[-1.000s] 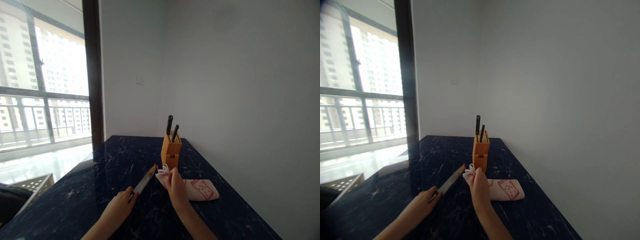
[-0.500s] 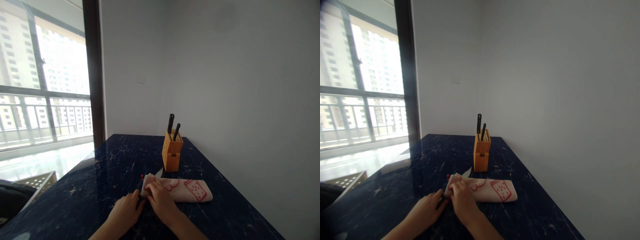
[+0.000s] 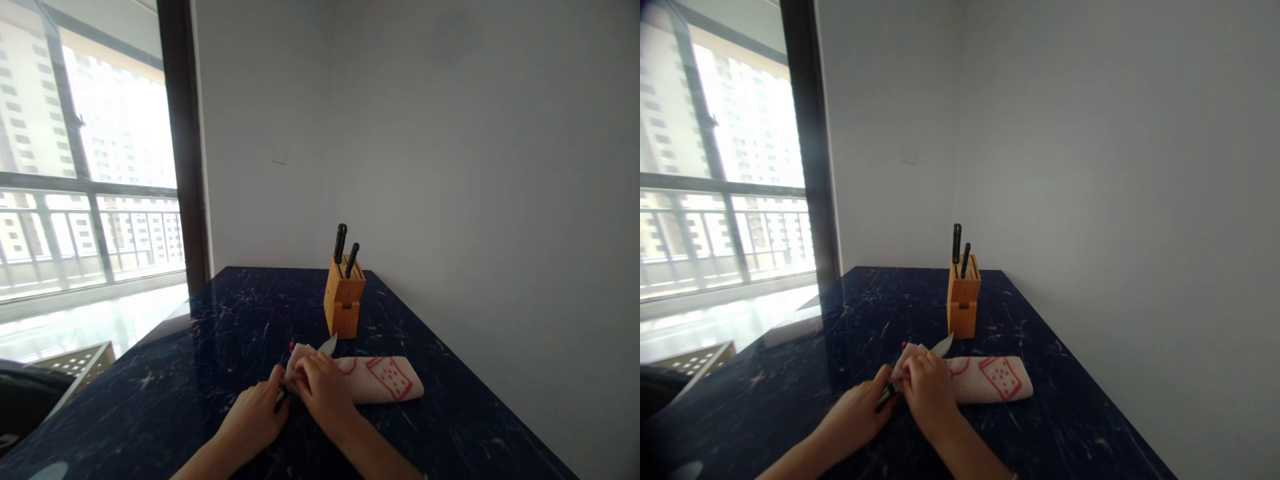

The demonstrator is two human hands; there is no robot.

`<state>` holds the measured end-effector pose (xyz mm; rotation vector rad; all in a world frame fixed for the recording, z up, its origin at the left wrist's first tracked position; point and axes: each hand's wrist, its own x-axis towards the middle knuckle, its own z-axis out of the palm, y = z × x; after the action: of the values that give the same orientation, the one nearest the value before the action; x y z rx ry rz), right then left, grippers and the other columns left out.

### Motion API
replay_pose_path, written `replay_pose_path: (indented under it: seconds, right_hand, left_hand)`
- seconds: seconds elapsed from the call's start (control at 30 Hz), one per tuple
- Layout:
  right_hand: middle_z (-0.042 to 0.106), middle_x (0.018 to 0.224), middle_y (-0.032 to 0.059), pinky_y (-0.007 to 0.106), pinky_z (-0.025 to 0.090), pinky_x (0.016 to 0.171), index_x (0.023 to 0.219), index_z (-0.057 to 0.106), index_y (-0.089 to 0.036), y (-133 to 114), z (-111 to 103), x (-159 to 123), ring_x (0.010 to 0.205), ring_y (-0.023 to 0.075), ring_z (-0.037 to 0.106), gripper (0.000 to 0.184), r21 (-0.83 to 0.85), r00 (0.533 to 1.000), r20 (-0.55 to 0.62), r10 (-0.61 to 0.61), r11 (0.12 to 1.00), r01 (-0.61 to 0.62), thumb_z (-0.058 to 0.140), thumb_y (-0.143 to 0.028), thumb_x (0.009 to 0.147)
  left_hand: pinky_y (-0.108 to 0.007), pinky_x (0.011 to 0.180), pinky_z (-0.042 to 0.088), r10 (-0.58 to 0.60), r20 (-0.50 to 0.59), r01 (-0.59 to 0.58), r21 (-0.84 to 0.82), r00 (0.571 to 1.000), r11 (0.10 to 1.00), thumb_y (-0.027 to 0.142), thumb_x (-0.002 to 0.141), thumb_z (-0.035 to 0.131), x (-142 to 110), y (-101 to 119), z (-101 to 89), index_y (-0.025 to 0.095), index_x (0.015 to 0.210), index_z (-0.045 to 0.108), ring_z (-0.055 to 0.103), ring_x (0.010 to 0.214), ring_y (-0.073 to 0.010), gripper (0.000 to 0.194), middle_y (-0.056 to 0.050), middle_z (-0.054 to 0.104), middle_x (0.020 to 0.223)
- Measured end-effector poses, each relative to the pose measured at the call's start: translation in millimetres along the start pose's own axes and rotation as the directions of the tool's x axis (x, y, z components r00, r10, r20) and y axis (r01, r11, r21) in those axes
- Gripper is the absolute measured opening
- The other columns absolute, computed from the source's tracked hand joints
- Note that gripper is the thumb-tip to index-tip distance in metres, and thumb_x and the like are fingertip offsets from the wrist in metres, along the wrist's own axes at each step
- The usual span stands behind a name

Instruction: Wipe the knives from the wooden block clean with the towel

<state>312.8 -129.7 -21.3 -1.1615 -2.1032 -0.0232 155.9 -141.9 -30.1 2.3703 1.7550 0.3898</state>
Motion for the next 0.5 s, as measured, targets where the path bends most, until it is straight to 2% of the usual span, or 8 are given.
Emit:
replay_pose_path:
  seconds: [0.1,0.2,0.3,0.5]
  right_hand:
    - [0.058,0.08,0.0003,0.031,0.042,0.073,0.081,0.051,-0.021,0.9,-1.7,1.4,0.083,0.0182,0.054,0.013,-0.029,0.998,-0.018,0.066,0.997,-0.067,0.054,-0.01,0.074]
    - [0.058,0.083,-0.0005,0.034,0.04,0.084,0.082,0.05,-0.021,0.5,0.4,-0.8,0.088,0.0182,0.053,0.016,0.011,1.0,-0.014,-0.006,1.0,0.006,0.056,-0.01,0.072]
    - [0.058,0.084,-0.0007,0.037,0.032,0.096,0.084,0.052,-0.022,-1.3,0.6,-3.4,0.092,0.0178,0.053,0.02,0.058,0.997,0.019,-0.081,0.995,0.079,0.054,-0.006,0.071]
    - [0.059,0.079,-0.0001,0.038,0.035,0.094,0.077,0.054,-0.022,-4.0,-3.9,-3.6,0.088,0.0183,0.054,0.019,0.067,0.996,0.046,-0.078,0.995,0.074,0.05,-0.004,0.07]
  left_hand:
    - [-0.027,0.063,0.038,0.019,0.005,-0.019,-0.064,1.0,0.998,0.027,0.082,0.039,0.8,1.4,-2.3,0.023,0.098,0.038,0.064,0.077,-0.0228,0.017,-0.002,0.066,0.08]
    - [-0.026,0.061,0.036,0.023,0.005,-0.022,-0.074,1.0,0.997,0.024,0.081,0.039,0.9,2.8,-4.3,0.022,0.101,0.034,0.064,0.077,-0.0229,0.021,-0.003,0.066,0.082]
    - [-0.026,0.059,0.035,0.016,0.007,-0.015,-0.084,1.0,0.996,0.022,0.08,0.039,0.7,3.3,-5.8,0.021,0.104,0.03,0.064,0.078,-0.0233,0.026,-0.004,0.066,0.083]
    - [-0.025,0.059,0.035,0.04,0.017,-0.039,-0.086,0.999,0.996,0.021,0.079,0.04,2.4,1.1,-6.8,0.022,0.099,0.035,0.064,0.077,-0.0222,0.021,-0.003,0.066,0.081]
